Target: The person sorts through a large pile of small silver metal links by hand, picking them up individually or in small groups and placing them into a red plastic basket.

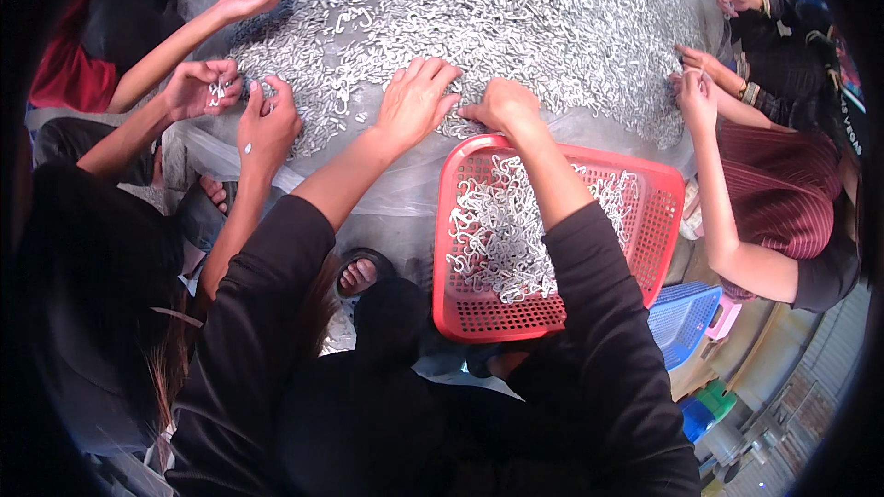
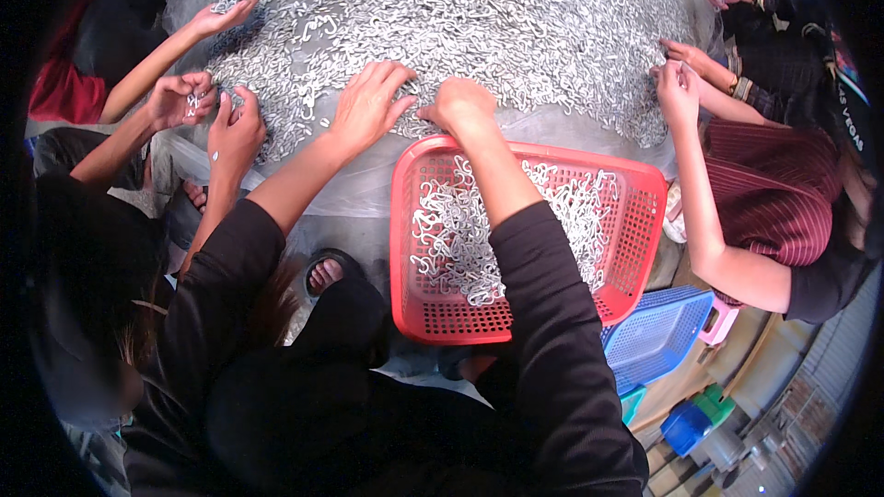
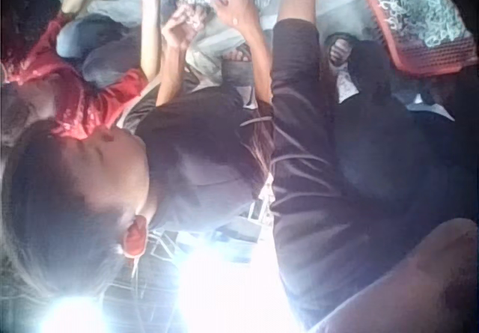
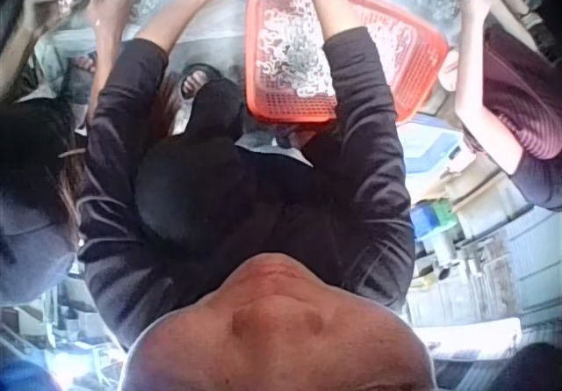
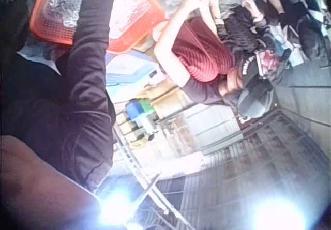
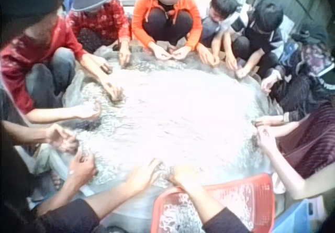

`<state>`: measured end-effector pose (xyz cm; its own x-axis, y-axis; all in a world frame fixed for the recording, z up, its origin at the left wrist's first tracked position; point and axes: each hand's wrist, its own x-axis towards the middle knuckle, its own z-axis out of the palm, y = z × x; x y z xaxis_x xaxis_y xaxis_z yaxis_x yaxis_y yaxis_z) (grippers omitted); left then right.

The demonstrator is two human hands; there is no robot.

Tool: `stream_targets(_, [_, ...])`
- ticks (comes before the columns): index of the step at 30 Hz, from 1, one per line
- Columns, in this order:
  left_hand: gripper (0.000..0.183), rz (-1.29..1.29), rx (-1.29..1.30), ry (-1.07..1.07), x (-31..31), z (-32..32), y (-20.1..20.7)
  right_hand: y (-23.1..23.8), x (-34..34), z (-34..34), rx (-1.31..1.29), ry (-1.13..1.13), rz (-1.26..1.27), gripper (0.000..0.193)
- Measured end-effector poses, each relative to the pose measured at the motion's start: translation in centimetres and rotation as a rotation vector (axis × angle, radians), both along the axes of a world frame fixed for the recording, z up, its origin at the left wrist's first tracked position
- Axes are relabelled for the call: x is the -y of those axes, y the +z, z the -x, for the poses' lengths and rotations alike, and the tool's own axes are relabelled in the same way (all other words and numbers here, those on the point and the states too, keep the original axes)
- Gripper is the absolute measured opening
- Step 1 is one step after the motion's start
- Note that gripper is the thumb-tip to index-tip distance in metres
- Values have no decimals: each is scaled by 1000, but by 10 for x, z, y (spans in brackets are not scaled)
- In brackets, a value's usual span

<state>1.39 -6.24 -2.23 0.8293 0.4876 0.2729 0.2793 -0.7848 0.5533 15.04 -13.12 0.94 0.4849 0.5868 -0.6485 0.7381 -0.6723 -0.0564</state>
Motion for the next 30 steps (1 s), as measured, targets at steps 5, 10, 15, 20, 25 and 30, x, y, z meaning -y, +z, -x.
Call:
stream_targets(5, [19, 47, 8, 31, -15, -13, -11, -15, 15, -22, -345, -221, -169, 34])
stream_targets(10, [15, 899, 181, 297, -41, -10, -9, -2, 36, -49, -1084, -773, -729, 10])
stream_targets(15, [20, 1469, 323, 301, -62, -14, 9, -4, 4, -43, -1037, -748, -892, 14])
stream_targets(20, [28, 722, -109, 454, -84, -35, -20, -21, -40, -31, -758, -589, -916, 19])
stream_targets(25, [28, 656, -234, 351, -86, -42, -18, -40, -28, -41, -374, -539, -950, 23])
stream_targets(30, [17, 975, 38, 313, -97, -29, -37, -30, -27, -26, -51, -242, -771, 24])
